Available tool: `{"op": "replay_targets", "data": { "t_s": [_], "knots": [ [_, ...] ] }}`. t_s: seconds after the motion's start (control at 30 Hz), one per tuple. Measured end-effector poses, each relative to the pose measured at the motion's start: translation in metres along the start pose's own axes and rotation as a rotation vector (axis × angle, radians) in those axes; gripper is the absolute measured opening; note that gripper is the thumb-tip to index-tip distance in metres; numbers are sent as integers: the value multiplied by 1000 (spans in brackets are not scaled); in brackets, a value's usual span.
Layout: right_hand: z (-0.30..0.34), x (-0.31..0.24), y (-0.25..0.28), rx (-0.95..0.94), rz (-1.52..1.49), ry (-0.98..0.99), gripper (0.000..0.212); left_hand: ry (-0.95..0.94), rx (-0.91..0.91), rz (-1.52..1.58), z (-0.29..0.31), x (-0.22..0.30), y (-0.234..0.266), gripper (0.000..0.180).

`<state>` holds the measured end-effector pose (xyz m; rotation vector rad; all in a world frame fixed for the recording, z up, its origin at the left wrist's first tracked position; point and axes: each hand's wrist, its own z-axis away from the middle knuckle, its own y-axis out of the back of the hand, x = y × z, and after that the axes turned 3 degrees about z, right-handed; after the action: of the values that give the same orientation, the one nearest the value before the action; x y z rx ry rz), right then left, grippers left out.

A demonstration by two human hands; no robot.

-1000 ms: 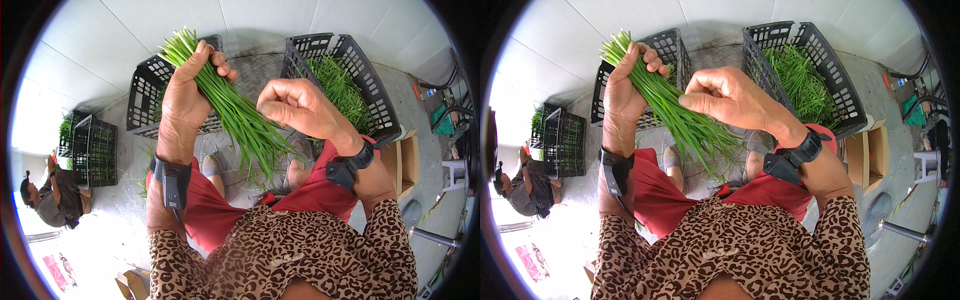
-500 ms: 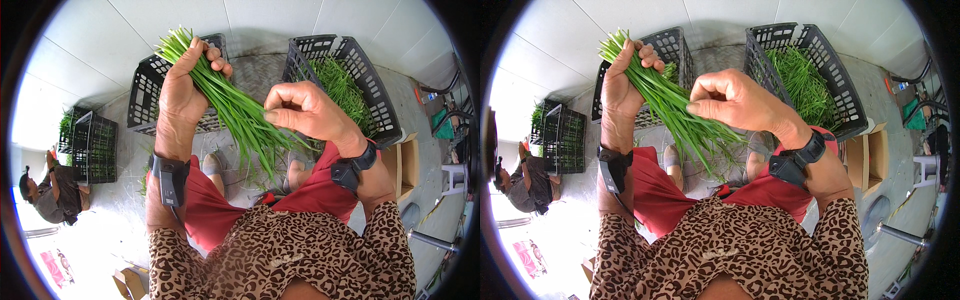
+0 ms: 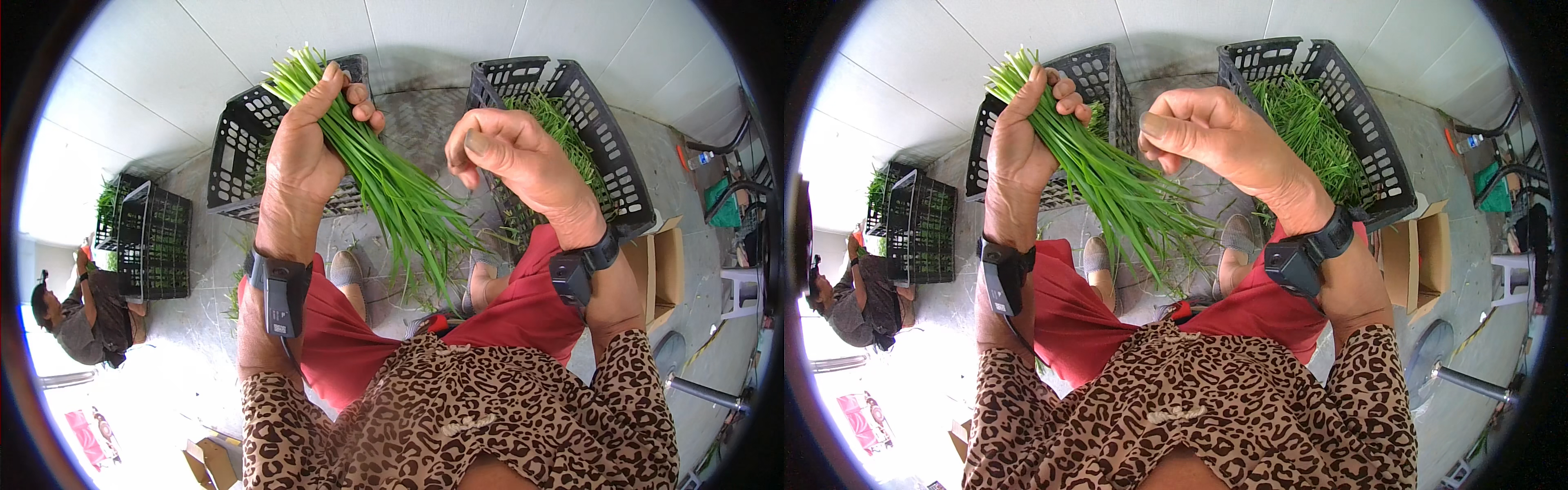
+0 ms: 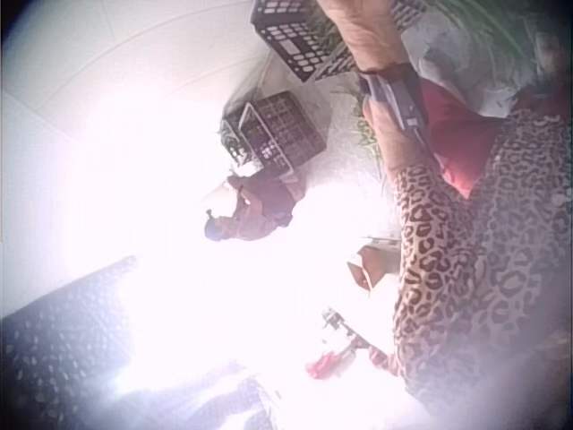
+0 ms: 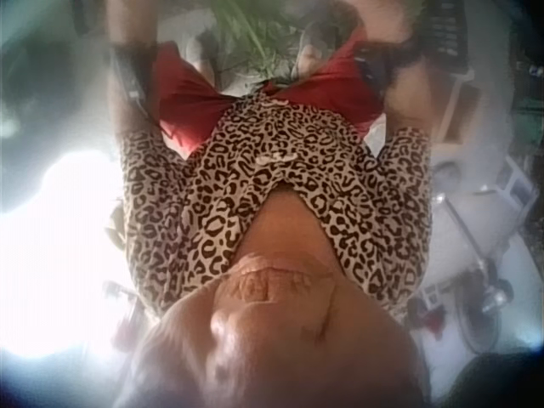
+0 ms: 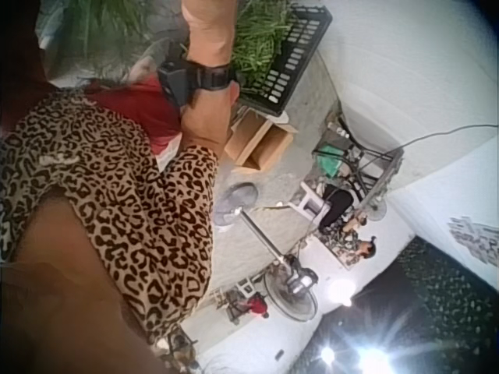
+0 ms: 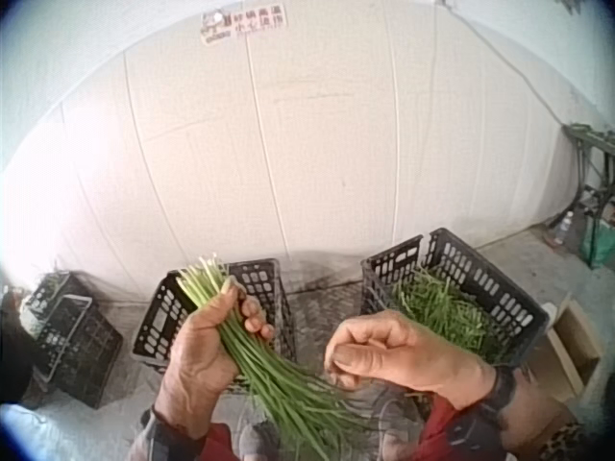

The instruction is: The recorder is sorting and cleaning bundles of green vegetables, removing damaged stalks.

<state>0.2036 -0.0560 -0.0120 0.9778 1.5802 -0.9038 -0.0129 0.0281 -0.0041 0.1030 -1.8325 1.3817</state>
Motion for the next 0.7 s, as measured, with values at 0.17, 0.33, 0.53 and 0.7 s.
{"op": "replay_targets", "data": {
  "t_s": [0.17,0.33,0.53,0.7],
  "knots": [
    [-2,2,-5,8,199,1,27,-17,93,-103,-1,-7,-8,16],
    [-2,15,-19,105,231,-61,23,-75,135,-276,1,-24,-15,18],
    [-3,25,-29,180,332,-38,29,-84,190,-443,5,-38,-18,17],
    [-5,42,-34,296,384,73,24,-68,187,-472,7,-39,-20,15]
  ]
}}
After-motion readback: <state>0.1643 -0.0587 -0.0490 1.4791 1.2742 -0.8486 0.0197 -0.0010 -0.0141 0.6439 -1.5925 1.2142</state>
